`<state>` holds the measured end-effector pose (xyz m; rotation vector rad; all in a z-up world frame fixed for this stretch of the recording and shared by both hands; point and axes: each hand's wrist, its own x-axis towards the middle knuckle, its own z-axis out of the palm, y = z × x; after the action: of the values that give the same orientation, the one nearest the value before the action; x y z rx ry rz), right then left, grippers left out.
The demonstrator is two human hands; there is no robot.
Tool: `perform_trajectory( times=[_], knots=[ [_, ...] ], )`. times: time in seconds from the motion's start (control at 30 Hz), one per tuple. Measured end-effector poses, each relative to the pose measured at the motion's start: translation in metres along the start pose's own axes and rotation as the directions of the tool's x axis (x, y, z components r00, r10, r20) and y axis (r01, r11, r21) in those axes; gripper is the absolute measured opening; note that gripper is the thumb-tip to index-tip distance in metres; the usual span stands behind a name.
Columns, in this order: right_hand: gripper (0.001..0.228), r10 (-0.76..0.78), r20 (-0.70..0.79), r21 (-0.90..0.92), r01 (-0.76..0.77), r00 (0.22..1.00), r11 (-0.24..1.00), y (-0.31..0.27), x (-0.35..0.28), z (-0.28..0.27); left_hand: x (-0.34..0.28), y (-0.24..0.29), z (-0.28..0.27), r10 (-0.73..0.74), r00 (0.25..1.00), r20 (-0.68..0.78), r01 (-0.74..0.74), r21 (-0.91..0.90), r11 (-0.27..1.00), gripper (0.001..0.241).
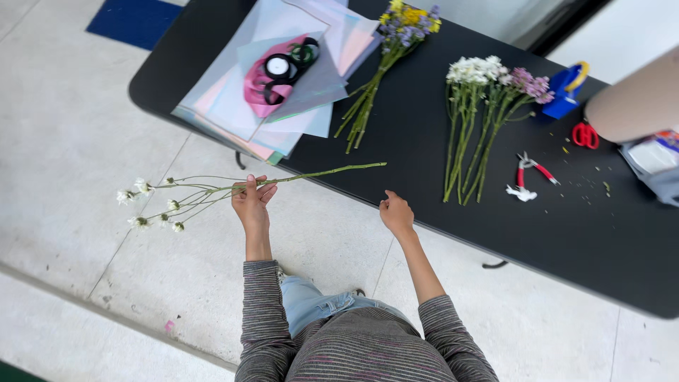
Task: The person holds white daisy stems over a table and strips off the lower leaves by hand and using shears.
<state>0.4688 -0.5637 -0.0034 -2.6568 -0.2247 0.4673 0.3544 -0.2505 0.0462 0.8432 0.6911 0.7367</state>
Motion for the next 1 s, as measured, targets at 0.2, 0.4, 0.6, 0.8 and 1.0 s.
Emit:
perform_trajectory(
  times=[0.2,0.4,0.6,0.8,1.0],
  knots=[
    [0.042,0.410,-0.112,0.128,-0.396,0.905,0.909,0.160,-0.060,-0.049,-0.072,-0.075,0.112,-0.167,0.945,0.282,0.148,0.086,0.985,0.019],
    [0.041,0.561,-0.192,0.143,-0.543,0.805,0.828,0.275,-0.089,-0.050,-0.116,-0.144,0.192,-0.267,0.819,0.509,0.180,0.214,0.960,0.021],
    [0.046,0.586,-0.181,0.029,-0.591,0.790,0.806,0.300,-0.060,-0.076,-0.127,-0.177,0.271,-0.235,0.750,0.618,0.059,0.292,0.955,0.021],
    [0.050,0.525,-0.204,0.045,-0.528,0.826,0.848,0.270,-0.009,-0.155,-0.105,-0.222,0.346,-0.231,0.720,0.654,0.030,0.303,0.953,0.023],
    [0.056,0.416,-0.209,-0.084,-0.440,0.885,0.894,0.275,0.054,-0.172,-0.089,-0.267,0.410,-0.204,0.728,0.655,0.018,0.280,0.960,0.025]
  ],
)
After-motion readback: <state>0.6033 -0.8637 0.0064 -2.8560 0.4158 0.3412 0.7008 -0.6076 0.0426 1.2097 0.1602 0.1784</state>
